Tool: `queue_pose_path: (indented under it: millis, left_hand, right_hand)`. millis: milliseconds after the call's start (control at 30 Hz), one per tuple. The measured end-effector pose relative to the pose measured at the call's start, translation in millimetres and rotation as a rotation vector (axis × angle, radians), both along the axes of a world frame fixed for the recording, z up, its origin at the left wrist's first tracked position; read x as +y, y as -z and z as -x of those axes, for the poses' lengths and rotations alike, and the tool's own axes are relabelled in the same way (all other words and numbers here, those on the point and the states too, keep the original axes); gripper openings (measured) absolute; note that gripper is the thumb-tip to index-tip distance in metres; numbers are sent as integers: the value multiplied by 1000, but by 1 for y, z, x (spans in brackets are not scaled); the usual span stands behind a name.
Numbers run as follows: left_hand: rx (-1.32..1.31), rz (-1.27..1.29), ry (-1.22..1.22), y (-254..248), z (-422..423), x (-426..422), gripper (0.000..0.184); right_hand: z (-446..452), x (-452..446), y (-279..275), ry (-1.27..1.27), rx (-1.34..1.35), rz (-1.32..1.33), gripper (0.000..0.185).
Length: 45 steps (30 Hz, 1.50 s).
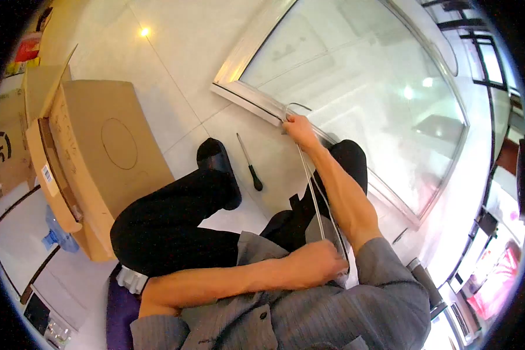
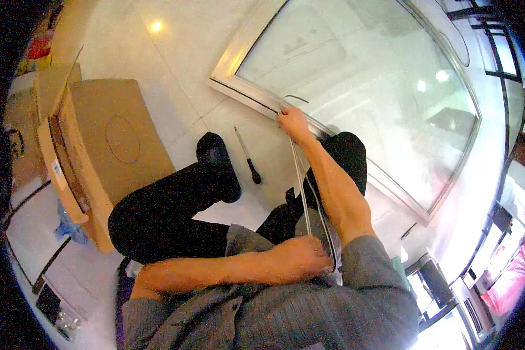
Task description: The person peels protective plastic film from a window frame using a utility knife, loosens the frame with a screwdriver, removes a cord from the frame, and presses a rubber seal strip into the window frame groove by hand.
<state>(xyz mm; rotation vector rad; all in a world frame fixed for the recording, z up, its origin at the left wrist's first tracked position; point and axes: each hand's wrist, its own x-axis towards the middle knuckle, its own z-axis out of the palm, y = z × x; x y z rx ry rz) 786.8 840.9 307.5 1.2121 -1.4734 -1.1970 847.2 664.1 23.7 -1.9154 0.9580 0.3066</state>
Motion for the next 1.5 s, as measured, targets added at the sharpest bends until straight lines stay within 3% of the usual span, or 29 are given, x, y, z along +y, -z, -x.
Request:
queue_pose_path:
  millis: [67,133,233,367,467,667,733,867,967,1033,1167,1267,1333,1433,1500]
  left_hand:
    - [86,4,29,-4,-1,2,13]
    - [121,9,-3,-9,-7,-2,13]
    - [169,8,12,-9,-5,0,13]
    - [150,73,-12,-2,-2,2,15]
    - [143,7,96,-7,-2,2,16]
    - [224,46,36,-7,-5,5,16]
    - [213,76,28,-9,-8,5,16]
    - [248,86,15,-11,-10,8,16]
    - [204,87,16,-11,-10,10,16]
    - [189,87,20,-10,-8,11,16]
    - [198,105,-17,-4,-7,13,16]
    - [188,92,-29,-7,-10,14,15]
    - [201,75,-33,-6,-14,13,15]
    - [176,9,13,-10,-10,16,15]
    - [249,67,-44,-6,-12,14,16]
  right_hand:
    - [5,6,-11,-13,-64,-40,20]
    - [1,2,-27,183,102,-252,18]
    - [-1,0,-12,194,125,-392,18]
    - [-19,3,-4,142,172,-256,19]
    - [-23,0,-10,-69,-33,-25,20]
    - [-16,-6,-13,98,51,-282,21]
    - [-19,-2,-21,330,18,-576,20]
    - [-38,-1,-15,365,153,-599,19]
    - [-49,0,2,304,184,-518,17]
    - [-49,3,9,71,260,-78,20]
    - [-51,3,26,-200,139,248,28]
    - [-47,3,37,-68,268,102,30]
    - [-39,4,42,175,141,-152,36]
    - [-50,3,5,-49,238,19,35]
    - [-51,5,13,-99,212,127,35]
